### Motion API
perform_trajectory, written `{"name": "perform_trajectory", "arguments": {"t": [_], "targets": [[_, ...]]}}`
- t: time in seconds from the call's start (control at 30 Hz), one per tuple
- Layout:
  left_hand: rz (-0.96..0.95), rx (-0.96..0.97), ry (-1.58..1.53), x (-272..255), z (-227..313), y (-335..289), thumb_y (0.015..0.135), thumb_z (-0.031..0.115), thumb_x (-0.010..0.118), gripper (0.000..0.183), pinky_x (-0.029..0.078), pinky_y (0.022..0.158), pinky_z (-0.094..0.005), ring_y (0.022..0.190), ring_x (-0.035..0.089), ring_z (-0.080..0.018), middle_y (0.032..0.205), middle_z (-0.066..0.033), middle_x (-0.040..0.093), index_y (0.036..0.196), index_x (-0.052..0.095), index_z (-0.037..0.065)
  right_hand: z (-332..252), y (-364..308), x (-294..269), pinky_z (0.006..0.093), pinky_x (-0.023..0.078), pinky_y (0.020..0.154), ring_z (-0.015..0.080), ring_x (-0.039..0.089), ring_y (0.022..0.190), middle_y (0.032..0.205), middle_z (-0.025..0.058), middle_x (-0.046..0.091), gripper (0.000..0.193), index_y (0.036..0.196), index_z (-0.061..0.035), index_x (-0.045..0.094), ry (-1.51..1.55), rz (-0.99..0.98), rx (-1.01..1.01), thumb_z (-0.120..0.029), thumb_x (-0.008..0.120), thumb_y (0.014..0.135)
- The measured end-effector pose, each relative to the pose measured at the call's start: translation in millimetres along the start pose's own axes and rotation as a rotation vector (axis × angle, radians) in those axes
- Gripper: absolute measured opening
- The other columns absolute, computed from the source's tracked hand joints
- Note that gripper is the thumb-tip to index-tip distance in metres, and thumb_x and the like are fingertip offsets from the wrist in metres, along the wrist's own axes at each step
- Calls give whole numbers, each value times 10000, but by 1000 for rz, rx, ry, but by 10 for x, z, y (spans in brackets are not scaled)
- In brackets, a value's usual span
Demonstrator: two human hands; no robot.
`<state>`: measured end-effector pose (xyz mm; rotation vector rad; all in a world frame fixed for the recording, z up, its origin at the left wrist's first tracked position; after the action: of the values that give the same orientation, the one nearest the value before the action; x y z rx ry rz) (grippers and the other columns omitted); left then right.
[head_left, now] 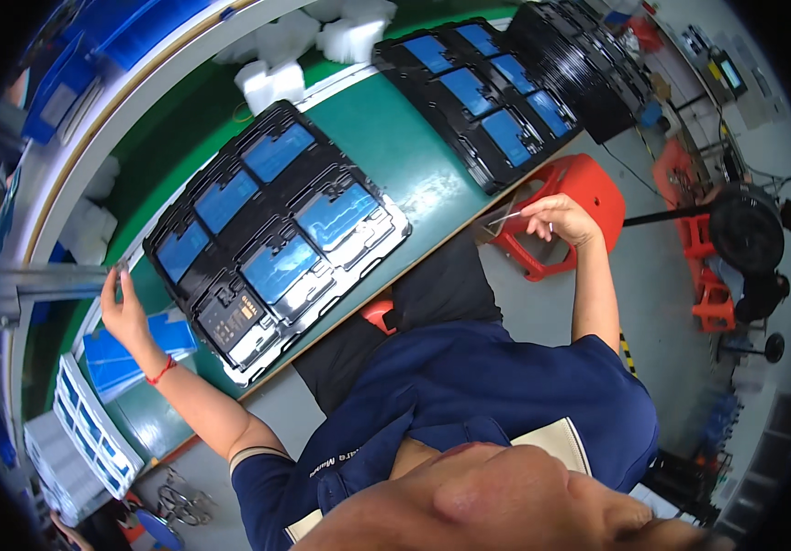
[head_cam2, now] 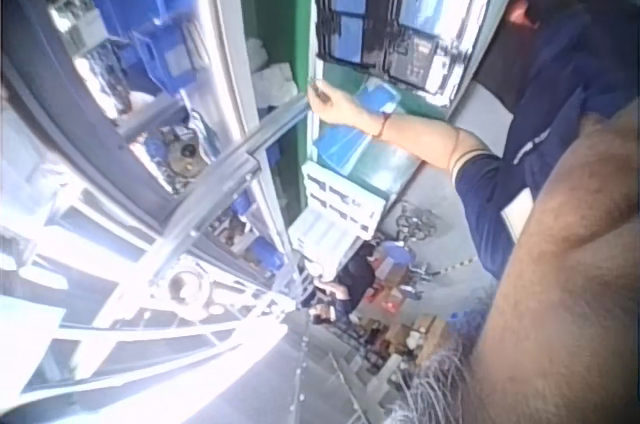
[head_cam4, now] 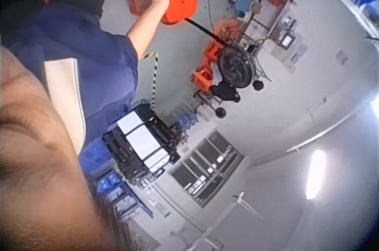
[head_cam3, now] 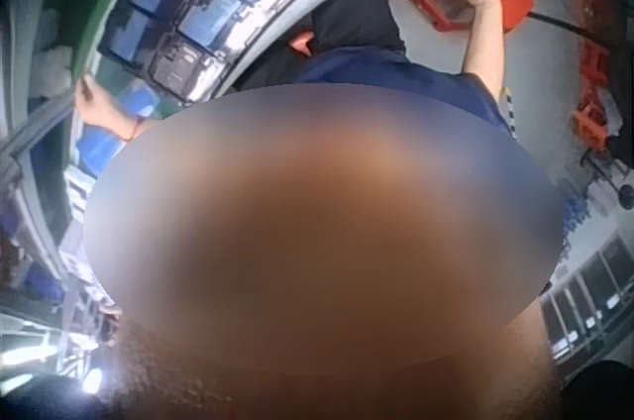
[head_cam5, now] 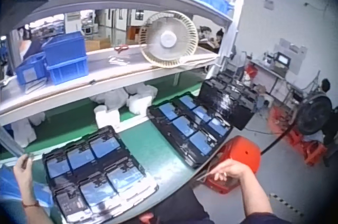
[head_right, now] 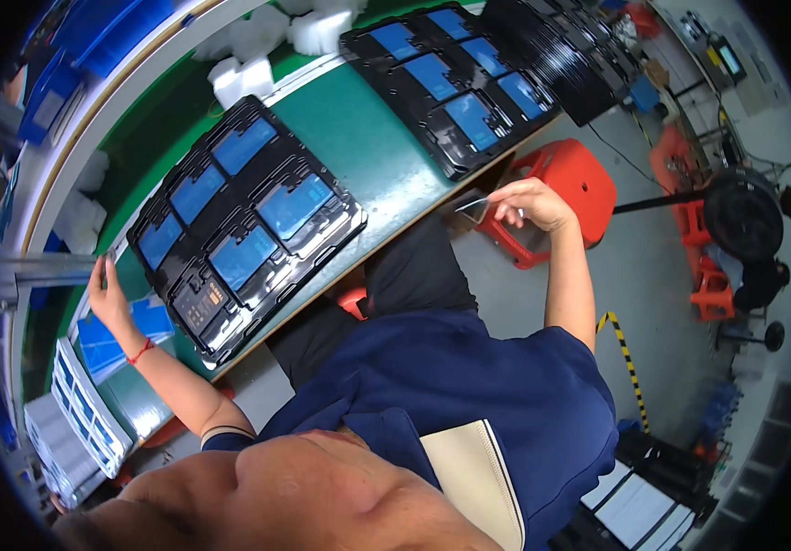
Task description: The person applies blue adhesive foam strips to black battery modules arranged in a tray. They peel the backing from each strip and press it onto the module surface, repeating the process across multiple units.
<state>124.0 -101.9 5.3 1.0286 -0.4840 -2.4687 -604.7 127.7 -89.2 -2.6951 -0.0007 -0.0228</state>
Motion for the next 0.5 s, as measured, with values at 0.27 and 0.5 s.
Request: {"name": "perform_trajectory", "arguments": {"t": [0.27,0.5], "targets": [[-63,-283,594,-297,-748,-530,811,638,566,839,236,1104,-482,1368,255,-413,1474,-245,293,1391,416,52,2485,353,-1311,259,462,435,95,567,529,893,73,682,383,1305,-120,481,685,901,227,-91,388,935],[-146,-353,683,-271,-843,-913,802,696,517,844,95,1076,-631,1416,172,-357,1529,-164,227,1436,372,158,3026,1274,-1104,333,495,483,180,594,564,905,110,675,345,1260,-163,553,620,1034,360,-156,450,931]]}}
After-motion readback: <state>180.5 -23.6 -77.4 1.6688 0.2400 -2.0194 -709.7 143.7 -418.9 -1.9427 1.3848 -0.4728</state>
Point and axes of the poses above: each hand's wrist, its own y-axis towards the middle knuckle, its own x-axis out of the palm, z = x × y, the point moved 9 cm from there along y, towards the middle knuckle
